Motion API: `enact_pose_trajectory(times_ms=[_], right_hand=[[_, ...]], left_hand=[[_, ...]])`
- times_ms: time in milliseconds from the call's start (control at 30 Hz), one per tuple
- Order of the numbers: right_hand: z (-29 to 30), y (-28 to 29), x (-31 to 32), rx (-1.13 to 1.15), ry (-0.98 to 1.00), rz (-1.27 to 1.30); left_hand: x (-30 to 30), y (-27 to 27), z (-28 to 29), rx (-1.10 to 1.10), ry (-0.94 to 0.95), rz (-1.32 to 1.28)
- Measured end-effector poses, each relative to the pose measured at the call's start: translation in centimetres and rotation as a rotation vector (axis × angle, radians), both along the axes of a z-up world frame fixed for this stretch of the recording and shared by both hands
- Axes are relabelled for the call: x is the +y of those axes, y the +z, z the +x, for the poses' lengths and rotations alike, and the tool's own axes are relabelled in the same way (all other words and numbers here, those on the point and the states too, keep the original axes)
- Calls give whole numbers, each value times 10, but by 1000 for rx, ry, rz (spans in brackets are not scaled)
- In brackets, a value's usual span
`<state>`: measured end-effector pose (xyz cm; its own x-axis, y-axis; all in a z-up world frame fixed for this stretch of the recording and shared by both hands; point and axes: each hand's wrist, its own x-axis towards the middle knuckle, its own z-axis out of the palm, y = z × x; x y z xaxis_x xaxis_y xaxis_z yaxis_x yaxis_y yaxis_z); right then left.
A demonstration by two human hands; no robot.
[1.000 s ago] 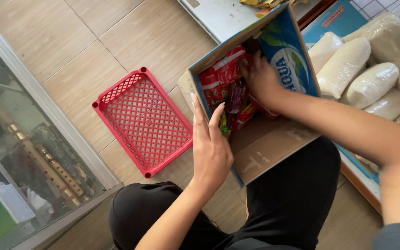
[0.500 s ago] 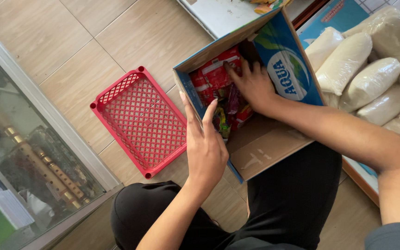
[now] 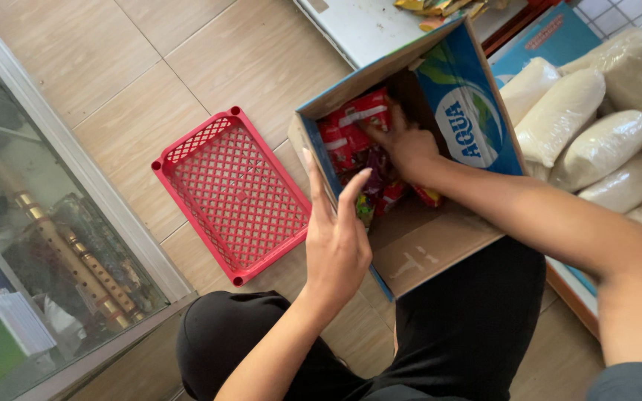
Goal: The person arranges instant noodle packets on a store shelf, then sits on the floor to transfer packets from a cardboard box into a red plastic basket.
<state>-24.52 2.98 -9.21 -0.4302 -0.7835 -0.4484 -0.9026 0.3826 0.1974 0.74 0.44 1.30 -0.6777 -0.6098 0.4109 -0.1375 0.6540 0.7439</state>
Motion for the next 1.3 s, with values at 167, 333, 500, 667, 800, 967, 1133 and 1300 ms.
enact_pose_trajectory(times_ms=[167,333,500,667,800,967,1133,1300], right_hand=[[-9,-7,-19,1,96,19],[-15,-18,-8,-100,239,51],[-17,-17,-21,-60,257,96],[-18,3,-38,-136,25,166],[-17,15,-40,-214,-34,131],[-22,12,-39,-247,-41,96],[-23,1,-18,-383,-68,-161],[5,-10,-3,-331,70,-174]], left_hand=[[-4,1,-3,-11,8,8],[-18,-1,-2,-32,34,67],[-22,-1,-3,-30,20,73],[-23,1,-6,-37,-9,76],[-23,1,-8,-42,-23,76],[-12,3,-4,8,-64,-27],[-8,3,1,-1,-71,-32],[-21,3,7,-72,-39,91]])
